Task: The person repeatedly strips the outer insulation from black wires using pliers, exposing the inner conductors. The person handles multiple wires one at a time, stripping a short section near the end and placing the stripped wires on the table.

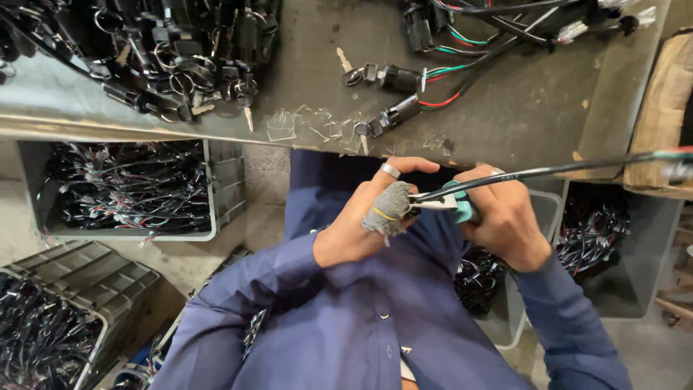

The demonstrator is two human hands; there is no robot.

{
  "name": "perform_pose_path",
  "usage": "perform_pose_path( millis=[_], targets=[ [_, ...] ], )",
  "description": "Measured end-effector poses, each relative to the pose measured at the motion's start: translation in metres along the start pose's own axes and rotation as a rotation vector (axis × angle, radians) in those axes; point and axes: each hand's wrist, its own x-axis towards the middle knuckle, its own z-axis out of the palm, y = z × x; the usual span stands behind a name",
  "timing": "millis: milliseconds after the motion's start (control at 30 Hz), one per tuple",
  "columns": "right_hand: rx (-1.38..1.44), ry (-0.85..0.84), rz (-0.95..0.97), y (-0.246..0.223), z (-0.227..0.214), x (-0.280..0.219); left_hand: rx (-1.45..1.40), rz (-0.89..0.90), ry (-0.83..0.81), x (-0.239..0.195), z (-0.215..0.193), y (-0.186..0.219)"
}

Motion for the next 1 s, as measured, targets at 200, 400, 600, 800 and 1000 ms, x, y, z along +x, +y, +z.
perform_pose_path(
  millis=[200,400,600,800,1000],
  targets=[
    [0.071,-0.04,0.102,-0.026,0.001,-0.006,0.416,0.265,0.058,0.005,-0.013,-0.023],
    [-0.056,-0.148,0.13,0.007,0.04,-0.026,0.335,-0.042,0.049,0.012,-0.015,-0.053],
    [0.036,-0.087,0.097,0.024,0.059,-0.041,0.292,-0.064,0.043,0.014,-0.019,-0.059],
    [0.208,-0.156,0.2,0.034,0.065,-0.037,0.479,-0.07,0.08,0.011,-0.017,-0.047],
    [0.154,-0.103,0.294,0.014,0.071,-0.039,0.945,0.006,0.231,0.006,-0.004,-0.04]
  ],
)
